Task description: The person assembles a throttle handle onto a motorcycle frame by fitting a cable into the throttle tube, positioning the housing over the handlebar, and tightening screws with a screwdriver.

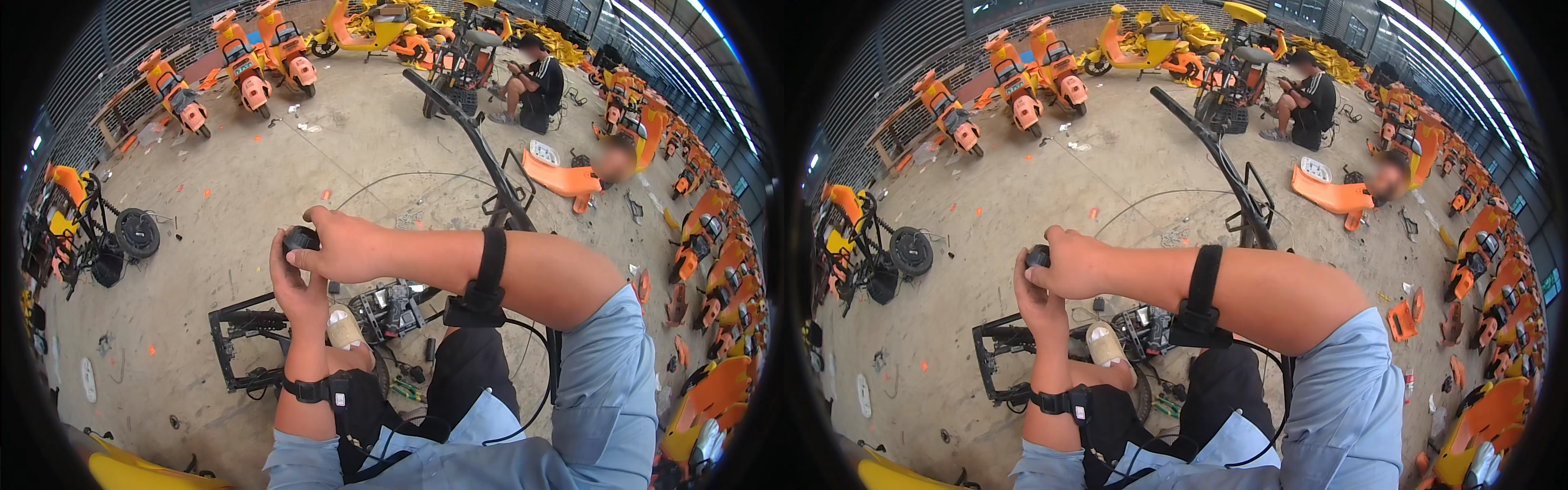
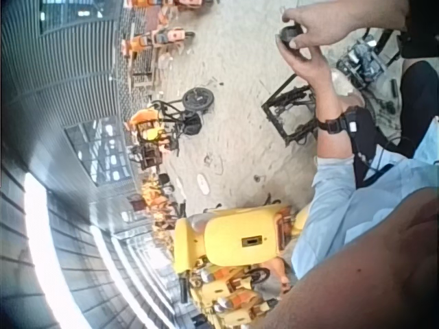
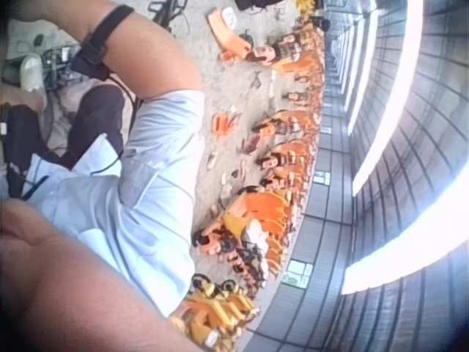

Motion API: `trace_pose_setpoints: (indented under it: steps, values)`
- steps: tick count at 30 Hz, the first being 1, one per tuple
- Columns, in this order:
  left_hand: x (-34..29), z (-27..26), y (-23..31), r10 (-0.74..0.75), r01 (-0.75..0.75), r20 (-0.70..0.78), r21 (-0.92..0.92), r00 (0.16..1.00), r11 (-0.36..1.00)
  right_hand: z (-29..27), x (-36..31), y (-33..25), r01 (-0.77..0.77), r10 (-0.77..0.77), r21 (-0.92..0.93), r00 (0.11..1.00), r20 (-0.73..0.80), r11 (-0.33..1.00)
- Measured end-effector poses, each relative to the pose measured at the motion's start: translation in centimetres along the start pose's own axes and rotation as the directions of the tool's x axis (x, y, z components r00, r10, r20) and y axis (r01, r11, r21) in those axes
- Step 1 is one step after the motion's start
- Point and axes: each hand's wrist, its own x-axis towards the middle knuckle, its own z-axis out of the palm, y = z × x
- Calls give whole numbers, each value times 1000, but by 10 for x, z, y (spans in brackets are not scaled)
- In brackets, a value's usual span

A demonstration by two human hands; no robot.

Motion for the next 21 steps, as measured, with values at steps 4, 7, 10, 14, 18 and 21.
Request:
trace_pose_setpoints:
  steps: [4, 7, 10, 14, 18, 21]
  values:
    - [0, 0, 6, 135, -136, 8, 11, 991, 991, -2, -3, -8, 63, -63, 24, 998, -6, 998]
    - [-4, 3, 9, 183, -184, 38, 31, 982, 982, -8, -4, -9, 62, -62, 35, 998, 20, 997]
    - [-3, 2, 11, 215, -218, 44, 78, 976, 973, -8, -4, -8, 86, -86, 29, 996, 5, 996]
    - [-4, 3, 11, 216, -216, 15, 119, 976, 969, -10, -5, -9, 56, -56, 68, 998, 2, 996]
    - [-8, -1, 4, 122, -114, -42, 159, 992, 981, -12, -6, -12, 89, -83, 64, 993, -86, 994]
    - [-4, -1, 2, 97, -86, -110, 96, 989, 992, -12, -4, -13, 92, -84, 78, 992, -99, 993]
